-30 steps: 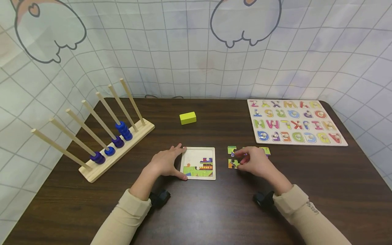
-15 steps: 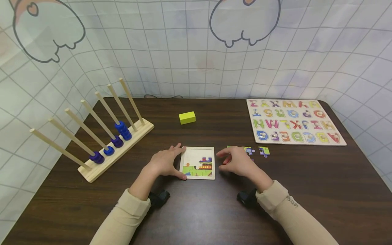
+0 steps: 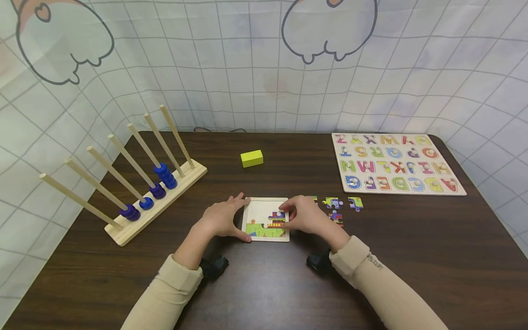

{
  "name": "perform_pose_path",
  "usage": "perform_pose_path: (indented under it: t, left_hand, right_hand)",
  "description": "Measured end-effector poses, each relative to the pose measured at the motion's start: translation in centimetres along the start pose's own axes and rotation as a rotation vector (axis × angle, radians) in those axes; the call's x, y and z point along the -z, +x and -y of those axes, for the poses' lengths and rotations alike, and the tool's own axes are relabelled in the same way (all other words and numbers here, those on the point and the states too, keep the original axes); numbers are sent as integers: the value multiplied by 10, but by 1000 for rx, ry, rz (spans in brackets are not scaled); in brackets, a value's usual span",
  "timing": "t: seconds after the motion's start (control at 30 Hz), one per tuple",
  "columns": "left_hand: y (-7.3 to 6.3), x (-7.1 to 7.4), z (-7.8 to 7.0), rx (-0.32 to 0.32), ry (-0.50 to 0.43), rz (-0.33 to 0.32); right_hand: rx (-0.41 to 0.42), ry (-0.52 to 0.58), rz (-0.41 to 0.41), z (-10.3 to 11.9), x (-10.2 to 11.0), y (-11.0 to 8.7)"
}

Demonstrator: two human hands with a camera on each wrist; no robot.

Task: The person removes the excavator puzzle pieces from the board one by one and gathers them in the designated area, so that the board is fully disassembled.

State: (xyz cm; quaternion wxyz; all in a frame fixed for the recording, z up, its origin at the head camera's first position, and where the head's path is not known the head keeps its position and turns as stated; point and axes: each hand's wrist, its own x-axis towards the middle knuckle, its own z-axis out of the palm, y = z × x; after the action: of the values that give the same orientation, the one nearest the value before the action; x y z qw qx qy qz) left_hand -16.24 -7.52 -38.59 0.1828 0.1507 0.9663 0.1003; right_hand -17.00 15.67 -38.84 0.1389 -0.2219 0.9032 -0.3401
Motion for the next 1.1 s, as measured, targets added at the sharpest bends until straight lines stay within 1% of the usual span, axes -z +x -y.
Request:
perform_pose_path:
  t: [0.17,0.3,0.57,0.83,1.1]
  left_hand:
    - [0,1,0,3,-3,5]
    - [0,1,0,6,-3,12]
    - [0,2,0,7,-3,13]
    - [0,1,0,6,-10,10]
    - [0,1,0,3,-3,8]
  right_hand:
    - [-3,-49,19,2,-1,5]
    - [-12,-66,23,4,-3,7]
    - [-20,-72,32,6,-4,8]
    - [-39,-53,45,6,-5,9]
    - [-41,-71,31,8,-5,10]
